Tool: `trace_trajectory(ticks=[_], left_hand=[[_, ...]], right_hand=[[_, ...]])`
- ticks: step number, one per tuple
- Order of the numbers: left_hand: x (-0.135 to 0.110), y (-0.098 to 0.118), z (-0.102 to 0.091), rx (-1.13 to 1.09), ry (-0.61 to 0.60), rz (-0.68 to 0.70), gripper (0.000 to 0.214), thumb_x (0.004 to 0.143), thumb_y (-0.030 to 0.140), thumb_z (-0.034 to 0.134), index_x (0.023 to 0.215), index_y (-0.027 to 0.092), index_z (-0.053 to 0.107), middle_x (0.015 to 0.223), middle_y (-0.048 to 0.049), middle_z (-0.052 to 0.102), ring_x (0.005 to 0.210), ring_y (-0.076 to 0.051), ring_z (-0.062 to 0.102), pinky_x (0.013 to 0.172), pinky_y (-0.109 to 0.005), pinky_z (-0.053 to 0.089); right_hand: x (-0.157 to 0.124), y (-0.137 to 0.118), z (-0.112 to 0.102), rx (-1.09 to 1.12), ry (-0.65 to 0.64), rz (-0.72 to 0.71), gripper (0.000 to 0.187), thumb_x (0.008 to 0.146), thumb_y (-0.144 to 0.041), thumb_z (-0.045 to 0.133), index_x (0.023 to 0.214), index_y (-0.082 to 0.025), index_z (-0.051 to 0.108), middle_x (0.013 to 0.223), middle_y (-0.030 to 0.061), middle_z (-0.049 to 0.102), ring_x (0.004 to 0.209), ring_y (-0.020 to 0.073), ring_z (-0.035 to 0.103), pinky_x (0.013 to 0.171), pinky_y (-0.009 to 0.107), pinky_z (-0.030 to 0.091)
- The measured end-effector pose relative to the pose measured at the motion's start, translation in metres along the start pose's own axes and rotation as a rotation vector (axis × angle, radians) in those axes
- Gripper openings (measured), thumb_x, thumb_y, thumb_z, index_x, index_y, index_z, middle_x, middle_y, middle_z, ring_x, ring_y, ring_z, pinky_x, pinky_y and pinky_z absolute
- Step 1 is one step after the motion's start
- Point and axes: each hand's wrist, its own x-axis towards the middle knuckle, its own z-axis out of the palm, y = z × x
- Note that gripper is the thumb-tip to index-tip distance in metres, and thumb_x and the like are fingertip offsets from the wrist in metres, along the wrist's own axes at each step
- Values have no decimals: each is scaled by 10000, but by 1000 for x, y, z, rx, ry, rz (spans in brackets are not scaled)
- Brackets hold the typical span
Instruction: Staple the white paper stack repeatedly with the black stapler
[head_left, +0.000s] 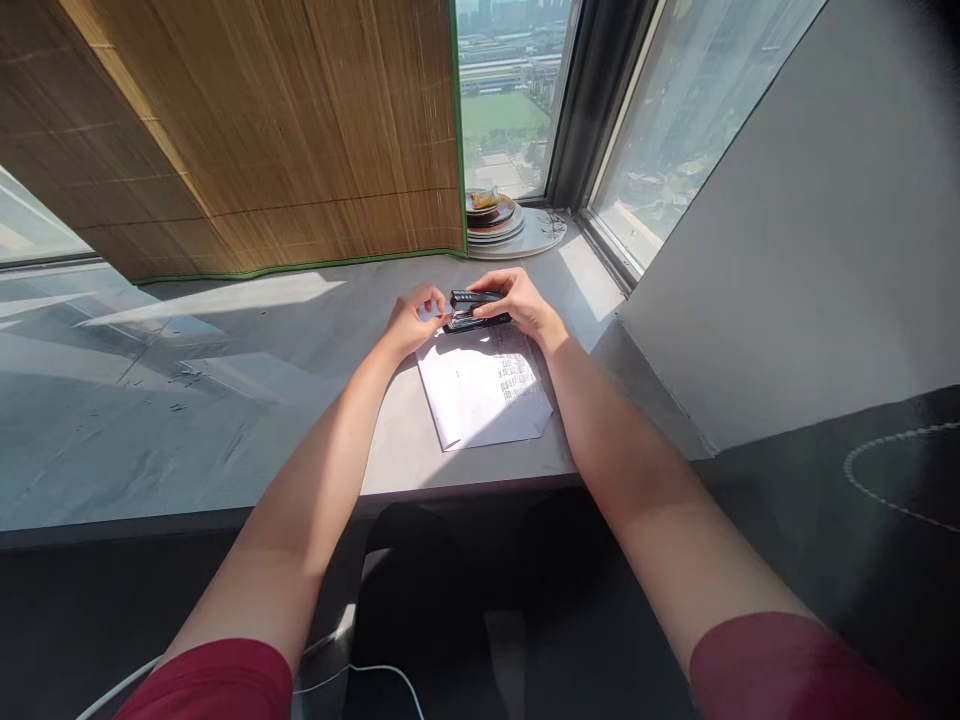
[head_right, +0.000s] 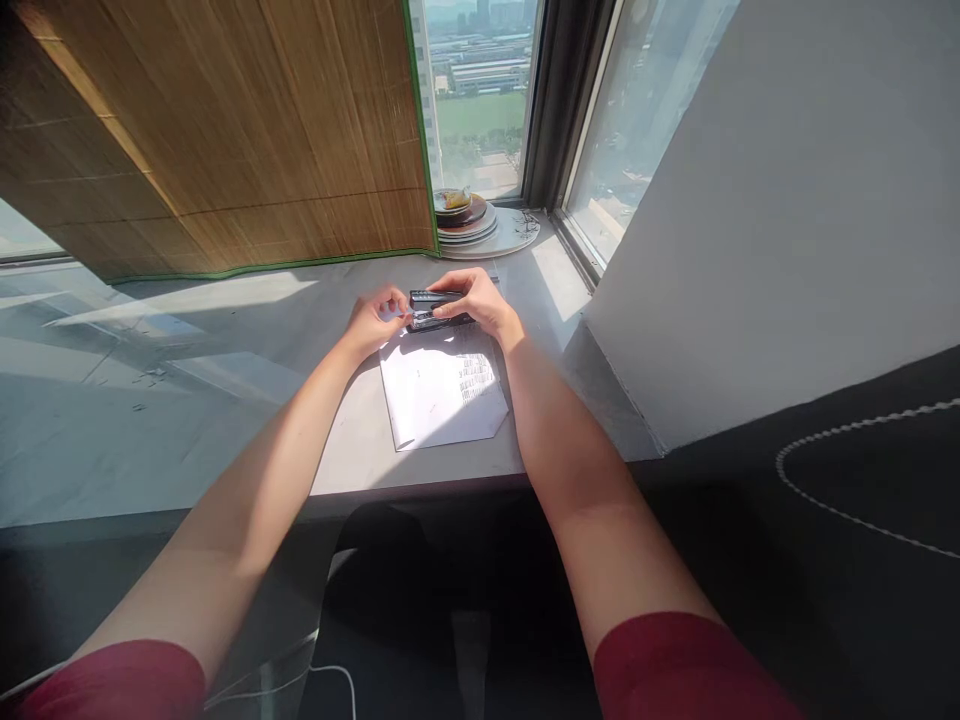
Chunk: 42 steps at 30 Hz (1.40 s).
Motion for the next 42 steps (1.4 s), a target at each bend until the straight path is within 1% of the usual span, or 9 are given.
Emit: trace_trajectory(ticks=[9, 17, 20, 23, 27, 29, 37, 39, 42], left_hand=[[1, -3, -1, -85, -24, -18, 227, 809, 185, 824, 789, 239, 604, 847, 0, 676, 784, -166, 555, 808, -341, 512], [4, -6, 1, -105, 31, -112, 272, 814, 168, 865, 765, 245, 609, 801, -3, 627, 791, -180, 561, 770, -328, 479], [7, -11, 2, -150, 117, -157, 223, 816, 72, 801, 769, 229, 651, 805, -6, 626, 781, -184, 559, 747, -327, 454], [9, -18, 2, -166, 260, -213, 250, 816, -23, 660, 868, 219, 704, 832, 1, 609, 737, -165, 518, 725, -311, 420], [11, -27, 0, -195, 546, -406, 230, 823, -12, 623, 834, 213, 664, 774, 15, 527, 724, -159, 482, 722, -290, 400], [11, -29, 0, -211, 611, -478, 236, 805, -20, 610, 808, 212, 652, 771, 14, 516, 747, -164, 491, 737, -289, 399], [9, -28, 3, -194, 543, -537, 353, 705, -84, 485, 784, 220, 646, 799, 1, 492, 787, -195, 519, 790, -310, 403], [8, -28, 3, -190, 538, -542, 361, 700, -84, 478, 783, 223, 650, 811, -6, 498, 799, -203, 532, 805, -317, 415], [8, -28, 4, -177, 509, -546, 339, 706, -68, 493, 763, 227, 650, 846, -22, 525, 821, -216, 553, 843, -332, 444]], right_hand=[[0, 0, 1, -53, -50, -61, 565, 500, -395, 1068, 944, -159, 811, 952, 50, 807, 947, 246, 742, 924, 407, 620], [1, 2, 4, -63, 10, -64, 570, 505, -423, 1059, 946, -183, 790, 996, 47, 803, 978, 252, 733, 952, 417, 620], [1, 0, 14, -83, 24, -67, 551, 536, -437, 1044, 957, -189, 789, 981, 38, 789, 978, 253, 724, 941, 414, 619], [-2, -6, 34, -135, -22, -63, 498, 602, -439, 1013, 975, -189, 795, 988, 36, 778, 974, 243, 716, 935, 400, 606], [-12, -12, 59, -249, -118, -29, 405, 682, -421, 963, 982, -199, 805, 979, 27, 772, 958, 233, 708, 933, 394, 588], [-16, -12, 64, -257, -136, -20, 381, 689, -400, 958, 978, -205, 807, 968, 19, 771, 949, 226, 706, 935, 388, 577], [-30, -8, 64, -246, -52, 46, 415, 678, -436, 974, 998, -237, 801, 1005, 7, 785, 978, 221, 716, 961, 378, 580], [-43, -12, 54, -254, -32, 78, 453, 659, -464, 985, 1006, -237, 804, 1019, 19, 796, 995, 232, 728, 971, 388, 591], [-67, -18, 28, -267, 11, 133, 523, 602, -475, 1013, 1011, -220, 809, 1025, 42, 812, 1001, 253, 752, 972, 411, 609]])
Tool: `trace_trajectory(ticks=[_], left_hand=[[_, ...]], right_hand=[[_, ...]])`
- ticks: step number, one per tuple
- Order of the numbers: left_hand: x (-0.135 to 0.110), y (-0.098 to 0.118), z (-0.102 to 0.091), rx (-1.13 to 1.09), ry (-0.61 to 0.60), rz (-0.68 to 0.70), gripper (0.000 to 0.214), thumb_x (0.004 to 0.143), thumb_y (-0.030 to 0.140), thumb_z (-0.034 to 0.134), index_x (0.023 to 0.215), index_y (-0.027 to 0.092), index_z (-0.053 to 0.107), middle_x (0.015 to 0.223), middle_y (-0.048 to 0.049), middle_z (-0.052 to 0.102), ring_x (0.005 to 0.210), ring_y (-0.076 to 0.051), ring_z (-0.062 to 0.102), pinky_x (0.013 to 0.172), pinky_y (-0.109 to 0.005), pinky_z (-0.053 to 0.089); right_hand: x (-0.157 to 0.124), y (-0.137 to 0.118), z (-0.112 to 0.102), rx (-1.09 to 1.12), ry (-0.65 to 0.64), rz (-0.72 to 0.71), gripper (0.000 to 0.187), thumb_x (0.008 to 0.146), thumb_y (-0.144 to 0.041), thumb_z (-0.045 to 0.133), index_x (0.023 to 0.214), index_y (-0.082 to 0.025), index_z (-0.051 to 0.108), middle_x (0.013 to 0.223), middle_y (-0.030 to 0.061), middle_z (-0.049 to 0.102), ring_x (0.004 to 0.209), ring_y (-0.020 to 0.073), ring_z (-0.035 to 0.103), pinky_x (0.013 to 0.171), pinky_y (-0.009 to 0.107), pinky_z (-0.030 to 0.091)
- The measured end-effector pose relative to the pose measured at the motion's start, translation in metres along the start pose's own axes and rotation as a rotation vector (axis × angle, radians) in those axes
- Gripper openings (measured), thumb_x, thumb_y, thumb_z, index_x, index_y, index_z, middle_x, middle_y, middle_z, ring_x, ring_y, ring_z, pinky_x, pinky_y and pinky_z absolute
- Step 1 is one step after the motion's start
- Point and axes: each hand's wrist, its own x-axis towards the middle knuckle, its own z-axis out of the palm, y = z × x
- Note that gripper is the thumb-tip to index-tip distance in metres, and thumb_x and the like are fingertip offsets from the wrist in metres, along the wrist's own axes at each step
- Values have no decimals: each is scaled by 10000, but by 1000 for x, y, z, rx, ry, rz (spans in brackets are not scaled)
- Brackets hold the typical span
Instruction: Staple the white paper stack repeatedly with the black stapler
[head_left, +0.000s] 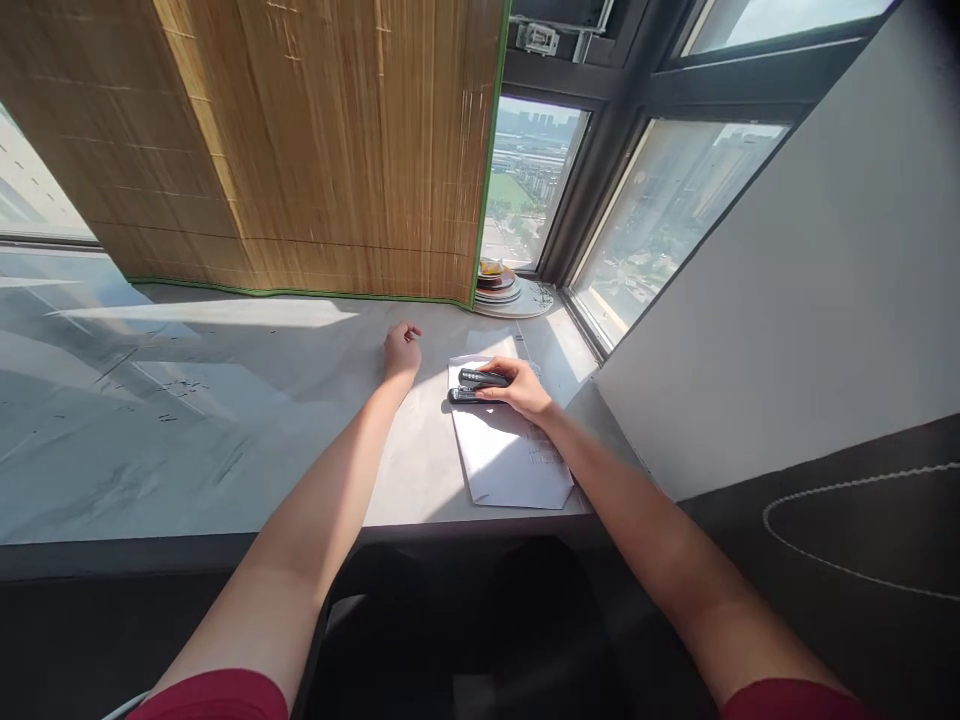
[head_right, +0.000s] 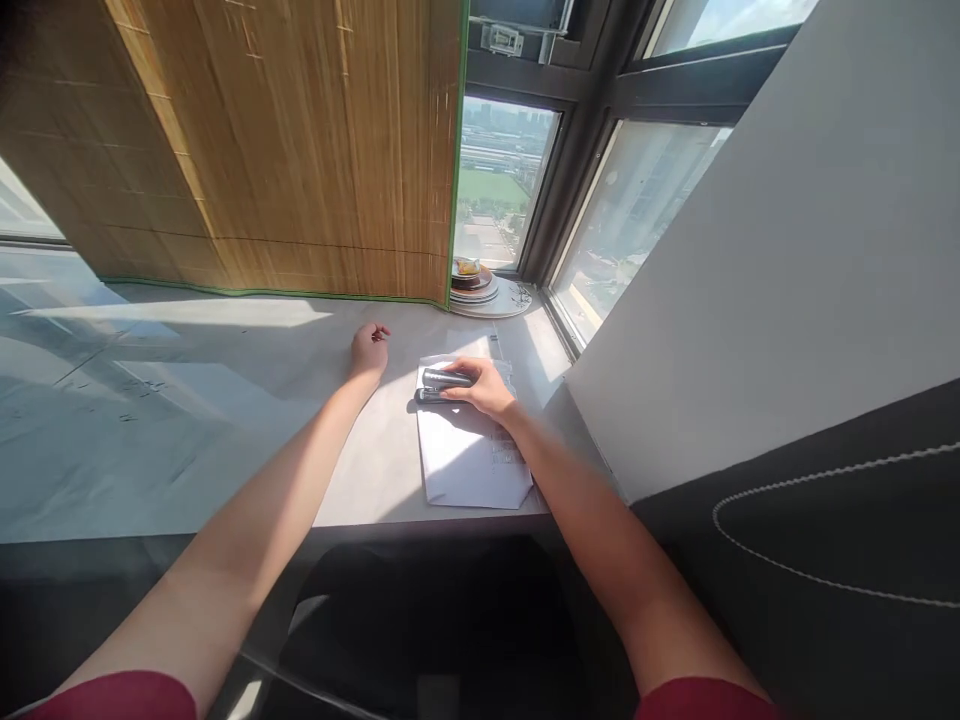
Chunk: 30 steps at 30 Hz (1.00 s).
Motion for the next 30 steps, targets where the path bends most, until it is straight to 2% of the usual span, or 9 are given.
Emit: trace_trajectory(ticks=[3, 6, 8, 11, 14, 17, 21, 26, 30], left_hand=[[-1, 0, 2, 40, -28, 11, 312, 722, -51, 511, 754, 229, 643, 886, -40, 545, 844, -227, 571, 878, -351, 468], [-2, 2, 2, 61, -34, 23, 314, 727, -52, 506, 775, 236, 622, 889, -44, 544, 870, -236, 585, 906, -359, 479], [-3, 4, 1, 55, -29, 17, 336, 716, -65, 492, 798, 243, 599, 876, -37, 541, 887, -239, 593, 916, -353, 482], [-4, 8, -1, 50, -30, -16, 359, 703, -76, 472, 818, 250, 573, 853, -28, 533, 885, -237, 597, 906, -344, 486], [-5, 10, -3, 56, -46, -26, 359, 698, -71, 471, 821, 252, 571, 852, -28, 534, 883, -238, 596, 891, -342, 487], [-5, 9, -4, 56, -36, -21, 355, 692, -65, 474, 820, 251, 574, 869, -32, 549, 889, -239, 596, 877, -338, 480], [-5, 8, -4, 57, -28, -20, 355, 695, -60, 470, 827, 251, 576, 874, -32, 559, 888, -239, 596, 857, -336, 469], [-5, 8, -7, 82, -37, -33, 359, 710, -60, 464, 845, 252, 579, 884, -32, 573, 904, -234, 616, 857, -326, 480], [-13, 17, -14, 201, -64, -54, 344, 750, -49, 470, 871, 251, 586, 969, -55, 619, 982, -229, 655, 903, -321, 500]], right_hand=[[-21, 5, -27, -2, 92, 58, 526, 623, -499, 1005, 1023, -233, 791, 1060, 52, 822, 983, 271, 770, 930, 446, 634], [-31, 6, -43, -50, 77, 58, 514, 659, -515, 985, 1048, -246, 782, 1069, 59, 822, 1000, 294, 773, 926, 469, 640], [-30, 6, -50, -105, 65, 41, 468, 774, -587, 881, 1082, -248, 785, 1142, 79, 819, 1067, 308, 763, 929, 464, 634], [-19, 7, -63, -206, 280, -17, 482, 1019, -627, 502, 1142, -247, 772, 1290, 126, 782, 1177, 308, 726, 918, 440, 615], [-4, 13, -77, -488, 453, -73, 410, 1024, -491, 433, 1113, -244, 749, 1270, 147, 758, 1188, 314, 698, 962, 468, 603], [7, 24, -81, -752, 337, -88, 322, 946, -342, 492, 1108, -259, 758, 1296, 132, 739, 1270, 323, 654, 1119, 525, 553], [15, 34, -76, -892, 269, -6, 462, 1013, -302, 423, 1347, -230, 735, 1590, 148, 620, 1487, 321, 557, 1267, 503, 445], [24, 41, -70, -1083, 99, 202, 637, 1124, -420, 316, 1731, -253, 415, 1857, 49, 274, 1735, 249, 226, 1388, 457, 268], [29, 39, -67, -1125, 1, 290, 659, 1152, -469, 294, 1781, -273, 307, 1870, 54, 223, 1744, 257, 197, 1397, 518, 229]])
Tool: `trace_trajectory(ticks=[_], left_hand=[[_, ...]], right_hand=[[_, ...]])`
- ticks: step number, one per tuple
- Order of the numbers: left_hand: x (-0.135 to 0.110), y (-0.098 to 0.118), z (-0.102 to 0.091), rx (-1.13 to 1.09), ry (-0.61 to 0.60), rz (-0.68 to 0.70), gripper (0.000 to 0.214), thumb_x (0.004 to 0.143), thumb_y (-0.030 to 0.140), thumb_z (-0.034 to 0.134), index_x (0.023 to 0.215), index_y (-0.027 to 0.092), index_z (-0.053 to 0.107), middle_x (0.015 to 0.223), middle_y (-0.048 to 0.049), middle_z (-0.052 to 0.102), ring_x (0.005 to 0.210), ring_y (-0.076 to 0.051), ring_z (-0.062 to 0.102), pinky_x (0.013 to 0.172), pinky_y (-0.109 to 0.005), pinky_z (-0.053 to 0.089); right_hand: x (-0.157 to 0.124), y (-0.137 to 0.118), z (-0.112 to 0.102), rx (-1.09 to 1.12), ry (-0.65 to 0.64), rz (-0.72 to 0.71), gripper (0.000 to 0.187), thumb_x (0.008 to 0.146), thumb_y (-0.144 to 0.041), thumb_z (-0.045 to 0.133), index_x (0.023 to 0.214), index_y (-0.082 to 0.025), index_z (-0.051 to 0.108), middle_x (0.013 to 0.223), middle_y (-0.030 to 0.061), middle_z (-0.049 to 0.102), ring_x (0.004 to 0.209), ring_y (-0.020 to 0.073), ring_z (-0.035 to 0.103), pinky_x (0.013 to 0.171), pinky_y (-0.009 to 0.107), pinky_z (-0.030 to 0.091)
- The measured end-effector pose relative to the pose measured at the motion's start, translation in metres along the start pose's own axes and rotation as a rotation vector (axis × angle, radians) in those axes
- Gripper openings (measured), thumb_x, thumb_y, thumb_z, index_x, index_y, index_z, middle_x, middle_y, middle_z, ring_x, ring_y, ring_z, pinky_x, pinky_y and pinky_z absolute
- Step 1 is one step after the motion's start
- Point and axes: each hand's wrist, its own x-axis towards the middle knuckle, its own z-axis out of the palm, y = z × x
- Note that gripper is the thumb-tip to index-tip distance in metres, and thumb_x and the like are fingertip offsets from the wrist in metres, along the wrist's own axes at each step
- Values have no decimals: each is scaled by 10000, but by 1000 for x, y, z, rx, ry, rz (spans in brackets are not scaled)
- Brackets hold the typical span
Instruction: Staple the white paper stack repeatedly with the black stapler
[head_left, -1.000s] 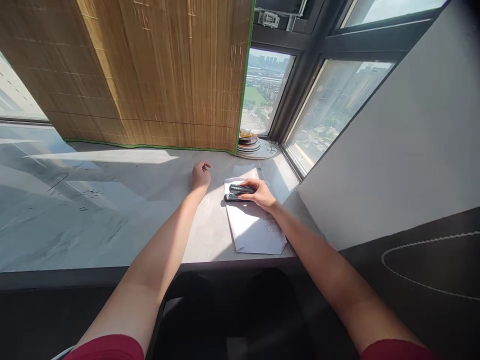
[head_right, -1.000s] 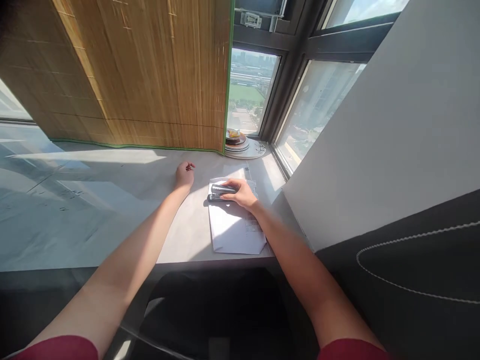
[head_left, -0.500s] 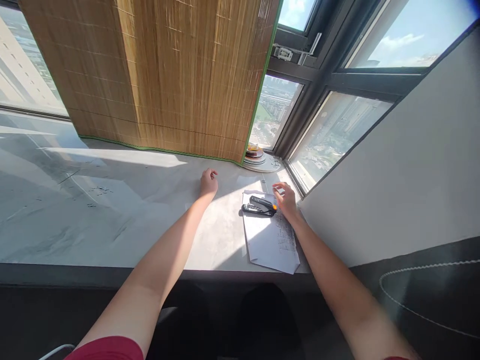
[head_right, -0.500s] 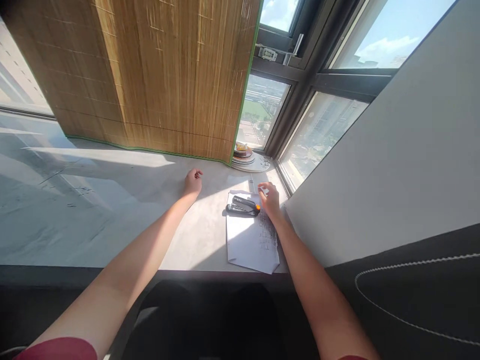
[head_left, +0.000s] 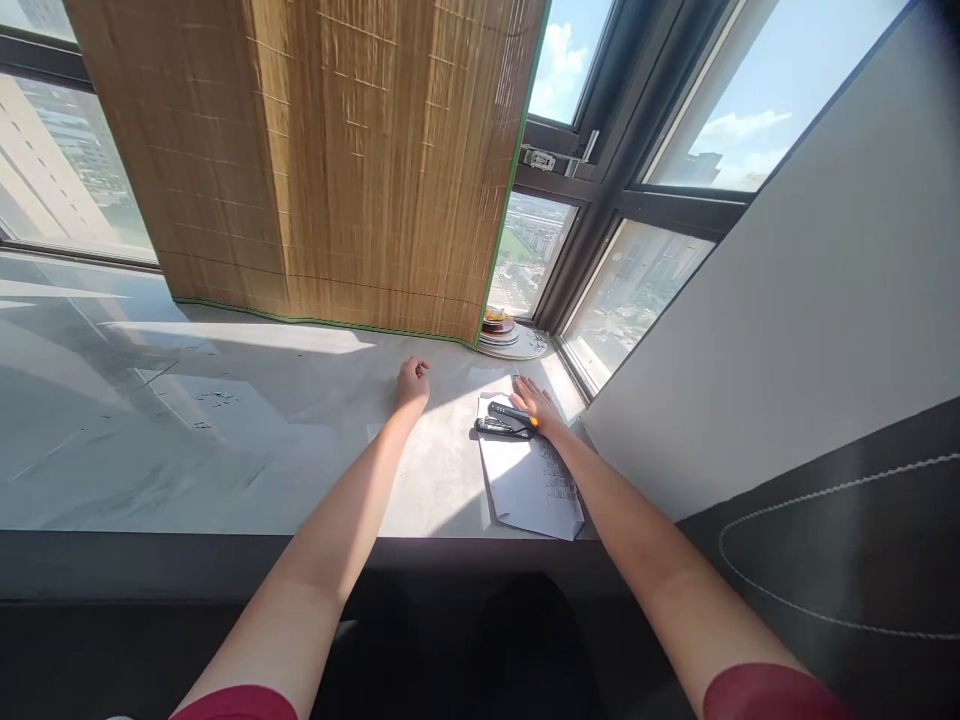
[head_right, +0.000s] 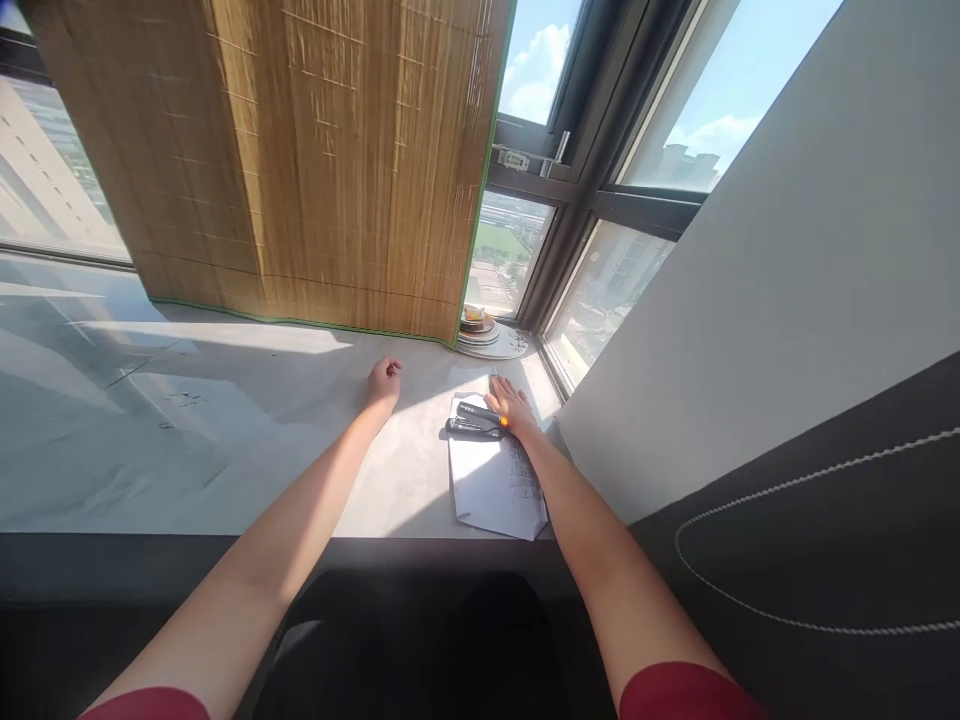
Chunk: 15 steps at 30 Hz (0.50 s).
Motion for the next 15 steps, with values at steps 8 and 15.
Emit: trace_trajectory(ticks=[8, 15], left_hand=[[-66, 4, -51, 358, -142, 178, 393, 778, 8, 557, 1003, 282, 727, 1150, -103, 705, 1099, -284, 690, 970, -385, 545], [-74, -71, -206, 821, 21, 0, 546, 984, 311, 513, 1490, 173, 663, 1623, -288, 503, 1585, -497, 383, 1270, -724, 318]], right_hand=[[-2, -10, -4, -29, -31, 0, 626, 1165, -456, 264, 1769, -305, 330, 1863, 60, 256, 1740, 252, 214, 1393, 548, 209], [2, -7, 3, 1, 43, -10, 631, 1149, -472, 318, 1753, -295, 360, 1857, 74, 279, 1715, 257, 287, 1390, 531, 248]])
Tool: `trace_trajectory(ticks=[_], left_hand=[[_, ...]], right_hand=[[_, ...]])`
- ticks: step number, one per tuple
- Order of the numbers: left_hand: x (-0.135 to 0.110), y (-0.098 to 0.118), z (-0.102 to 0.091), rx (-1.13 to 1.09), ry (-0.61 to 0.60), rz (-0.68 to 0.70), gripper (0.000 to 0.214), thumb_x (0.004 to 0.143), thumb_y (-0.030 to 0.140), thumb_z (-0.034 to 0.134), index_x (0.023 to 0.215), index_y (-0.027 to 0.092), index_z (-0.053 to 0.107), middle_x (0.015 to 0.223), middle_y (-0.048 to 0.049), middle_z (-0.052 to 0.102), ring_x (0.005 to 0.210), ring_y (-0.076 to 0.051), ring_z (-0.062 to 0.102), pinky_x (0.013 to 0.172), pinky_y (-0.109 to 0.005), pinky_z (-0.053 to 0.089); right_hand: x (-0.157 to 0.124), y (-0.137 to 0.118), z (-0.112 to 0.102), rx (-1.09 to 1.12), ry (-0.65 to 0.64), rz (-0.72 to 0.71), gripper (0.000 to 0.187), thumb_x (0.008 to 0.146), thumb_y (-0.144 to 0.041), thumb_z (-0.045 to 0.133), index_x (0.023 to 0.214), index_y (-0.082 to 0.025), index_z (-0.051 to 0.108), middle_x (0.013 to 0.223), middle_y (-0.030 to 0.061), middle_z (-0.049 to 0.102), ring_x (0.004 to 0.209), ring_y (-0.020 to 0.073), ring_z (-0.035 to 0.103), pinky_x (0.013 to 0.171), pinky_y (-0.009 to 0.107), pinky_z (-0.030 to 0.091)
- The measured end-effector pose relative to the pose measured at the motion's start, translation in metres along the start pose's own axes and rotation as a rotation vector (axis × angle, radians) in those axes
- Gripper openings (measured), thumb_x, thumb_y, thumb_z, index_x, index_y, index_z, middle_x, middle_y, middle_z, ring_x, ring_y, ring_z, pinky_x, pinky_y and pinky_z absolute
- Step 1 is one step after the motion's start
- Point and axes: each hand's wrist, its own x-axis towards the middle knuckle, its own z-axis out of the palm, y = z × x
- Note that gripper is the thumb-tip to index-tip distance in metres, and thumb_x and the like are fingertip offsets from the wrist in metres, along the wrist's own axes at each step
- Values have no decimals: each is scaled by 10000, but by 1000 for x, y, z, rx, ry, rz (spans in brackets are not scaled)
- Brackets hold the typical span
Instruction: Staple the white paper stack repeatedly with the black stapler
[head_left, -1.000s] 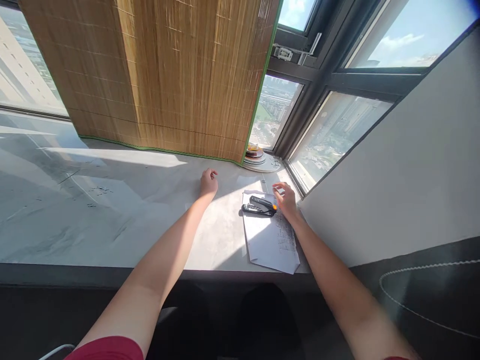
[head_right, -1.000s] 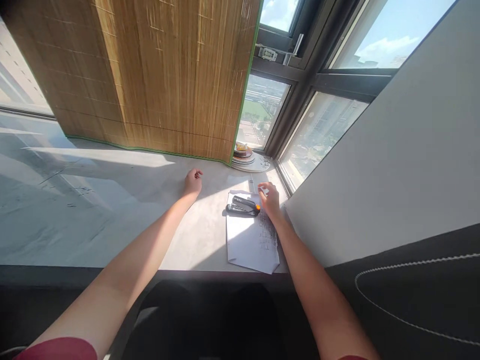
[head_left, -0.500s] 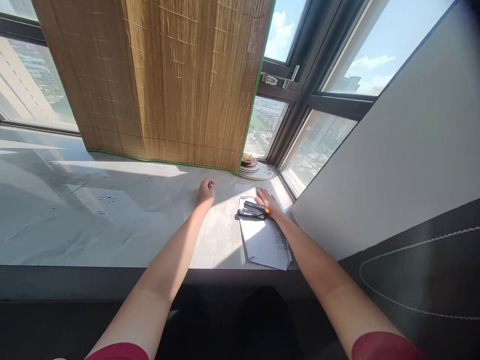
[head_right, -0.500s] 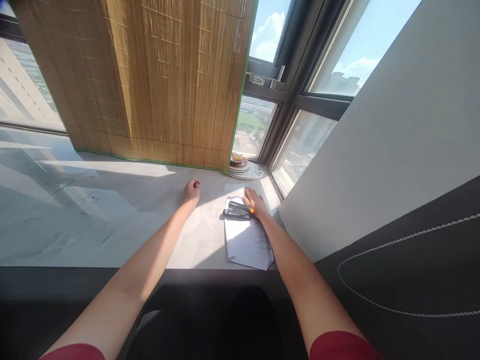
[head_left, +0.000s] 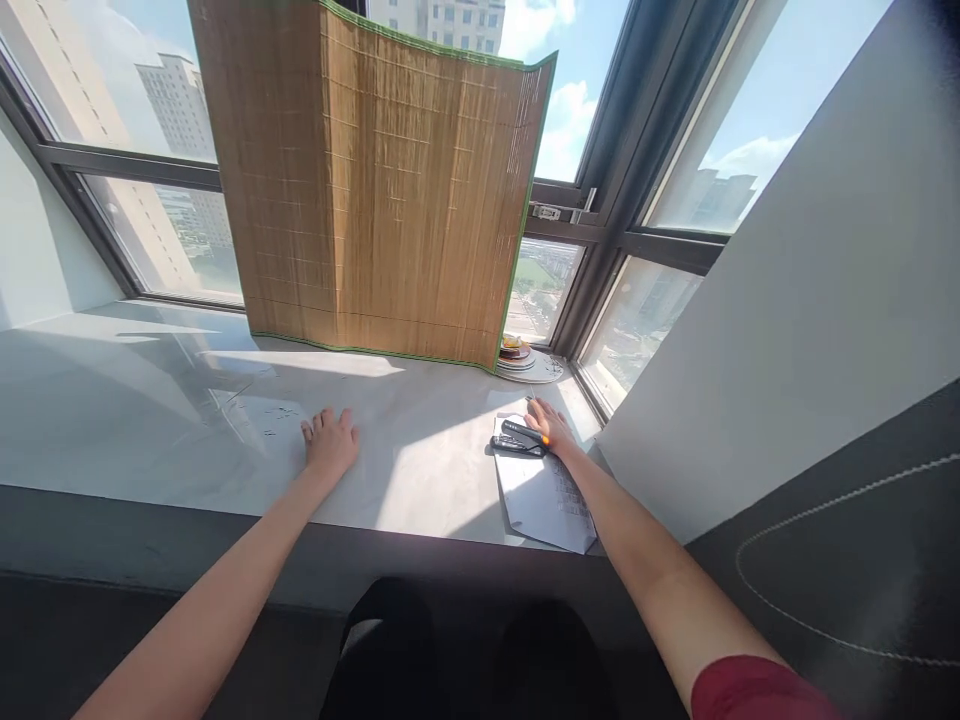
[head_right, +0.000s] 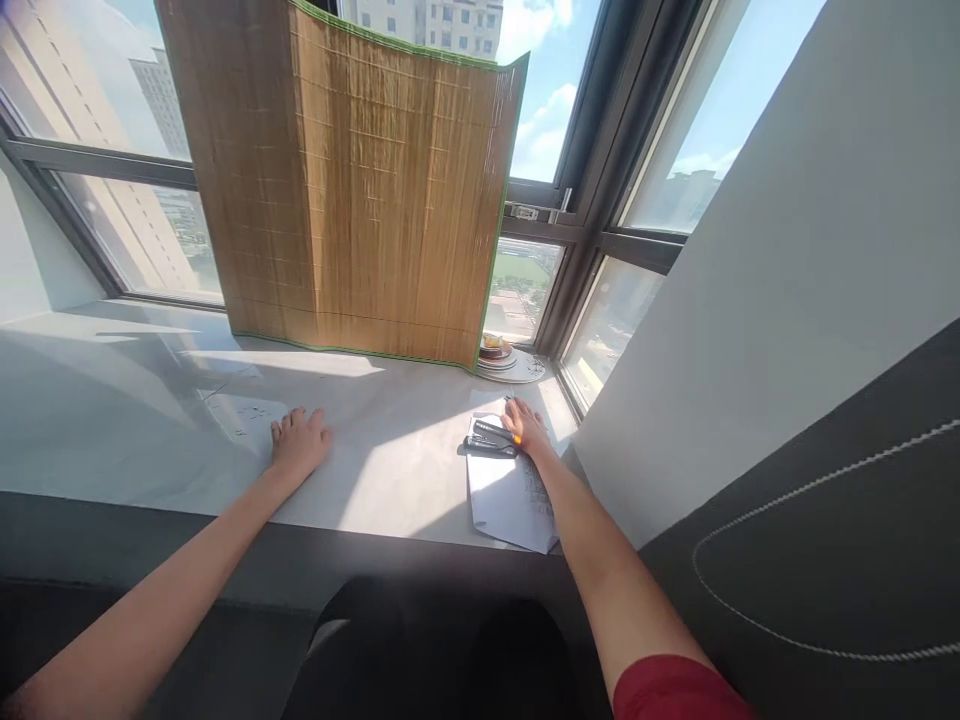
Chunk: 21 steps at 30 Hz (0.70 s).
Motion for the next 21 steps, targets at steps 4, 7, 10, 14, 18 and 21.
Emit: trace_trajectory(ticks=[4, 7, 10, 14, 18, 21], left_hand=[[2, -36, 0, 44, -120, -140, 643, 1020, 479, 462, 1601, 222, 565, 1741, -273, 402, 1657, -546, 258, 1242, -862, 196], [2, -32, 6, 57, -103, -129, 668, 1023, 514, 441, 1597, 192, 555, 1740, -308, 378, 1650, -568, 260, 1235, -874, 176], [2, -27, 9, 63, -83, -118, 656, 1031, 509, 428, 1587, 188, 562, 1717, -311, 404, 1636, -576, 280, 1229, -881, 171], [1, -27, 7, 82, -92, -113, 648, 1058, 480, 381, 1603, 170, 548, 1715, -311, 399, 1629, -578, 282, 1223, -884, 185], [-3, -24, 4, 97, -82, -106, 645, 1071, 455, 371, 1617, 157, 537, 1707, -314, 408, 1617, -582, 295, 1219, -887, 194], [-5, -21, 2, 100, -78, -110, 633, 1073, 445, 385, 1617, 159, 538, 1702, -314, 418, 1619, -570, 304, 1224, -879, 201]], right_hand=[[7, -2, 1, 28, 21, 10, 683, 1131, -488, 349, 1769, -247, 321, 1874, 105, 206, 1730, 291, 244, 1391, 569, 234], [13, -3, 0, 25, 6, 3, 687, 1129, -480, 336, 1770, -235, 323, 1870, 126, 212, 1735, 305, 227, 1383, 596, 231], [15, -6, -4, 35, -18, -14, 663, 1131, -458, 330, 1756, -240, 364, 1851, 137, 273, 1726, 332, 248, 1370, 622, 243], [12, -20, -10, 48, -20, -32, 601, 1131, -426, 344, 1687, -247, 482, 1815, 141, 363, 1709, 363, 281, 1362, 657, 246], [10, -62, -9, 46, -23, -86, 556, 1111, -319, 382, 1629, -170, 518, 1794, 204, 379, 1693, 377, 297, 1351, 695, 220], [12, -111, -2, 66, -43, -177, 515, 1132, -327, 394, 1613, -191, 514, 1793, 200, 384, 1694, 331, 285, 1355, 628, 234]])
